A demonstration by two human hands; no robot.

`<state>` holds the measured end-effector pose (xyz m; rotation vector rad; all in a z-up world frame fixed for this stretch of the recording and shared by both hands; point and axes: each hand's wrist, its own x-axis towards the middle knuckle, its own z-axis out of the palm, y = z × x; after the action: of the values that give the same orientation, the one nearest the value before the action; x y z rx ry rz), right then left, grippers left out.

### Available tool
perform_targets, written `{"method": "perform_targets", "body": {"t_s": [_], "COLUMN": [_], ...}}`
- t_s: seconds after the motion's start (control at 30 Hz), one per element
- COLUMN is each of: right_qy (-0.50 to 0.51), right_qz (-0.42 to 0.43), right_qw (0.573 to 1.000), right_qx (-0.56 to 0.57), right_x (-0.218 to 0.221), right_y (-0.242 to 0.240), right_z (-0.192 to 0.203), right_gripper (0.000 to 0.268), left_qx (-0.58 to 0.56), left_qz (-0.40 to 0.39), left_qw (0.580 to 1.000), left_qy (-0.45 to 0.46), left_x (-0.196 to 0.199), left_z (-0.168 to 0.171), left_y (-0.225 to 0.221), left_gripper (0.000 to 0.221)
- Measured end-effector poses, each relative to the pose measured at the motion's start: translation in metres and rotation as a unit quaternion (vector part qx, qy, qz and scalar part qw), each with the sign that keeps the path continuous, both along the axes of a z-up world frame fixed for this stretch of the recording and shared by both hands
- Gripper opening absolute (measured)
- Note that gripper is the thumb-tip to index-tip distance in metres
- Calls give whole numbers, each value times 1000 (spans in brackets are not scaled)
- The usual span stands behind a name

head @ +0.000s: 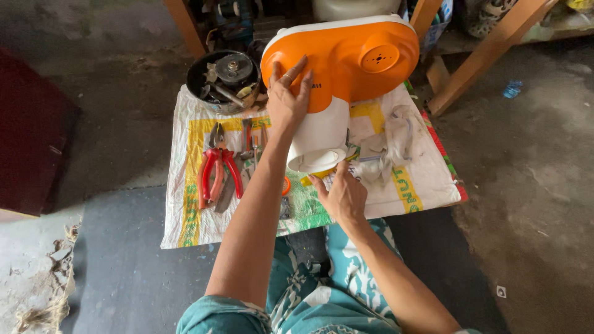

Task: The person uses a screwdriver to loosen screws on the base of a mixer grinder, removes internal components including a metal shaft, and wipes the exterior and interior parts with a cloth.

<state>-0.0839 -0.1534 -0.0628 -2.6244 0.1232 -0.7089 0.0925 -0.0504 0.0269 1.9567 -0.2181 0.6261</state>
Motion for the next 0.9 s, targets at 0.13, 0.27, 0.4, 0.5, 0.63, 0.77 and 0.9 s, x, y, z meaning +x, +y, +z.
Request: {"method": "perform_targets", "body": {"t_s": [0.13,0.27,0.4,0.5,0.63,0.77,0.9], "right_qy": [109,129,102,89,44,43,42], "right_qz": [-59,-96,-68,-50,14,47,38], "right_qw": [992,987,992,995,997,995,997], "right_qx": [14,23,11,12,61,70,56], "right_x": [6,17,20,20,21,22,14], "right_y": [-2,-1,-12,-17,-29,-38,-30], "right_z": [5,7,0,-7,-13,-17,-24], "right_gripper": [85,109,113,108,87,68,59], "left_qx": [-5,108,130,153,173,103,63], "left_qz": [2,-7,-57,-76,-40,-24,7], "left_qw": [1000,992,989,985,980,991,993], "left_qy": [7,-67,-41,35,94,87,96], "left_x": [-12,-22,-33,-57,-69,-71,-70], "left_z": [2,8,17,26,40,32,25], "left_y": [-4,-5,-2,3,-5,-6,-11], "left_gripper": [38,55,86,113,124,118,118]}}
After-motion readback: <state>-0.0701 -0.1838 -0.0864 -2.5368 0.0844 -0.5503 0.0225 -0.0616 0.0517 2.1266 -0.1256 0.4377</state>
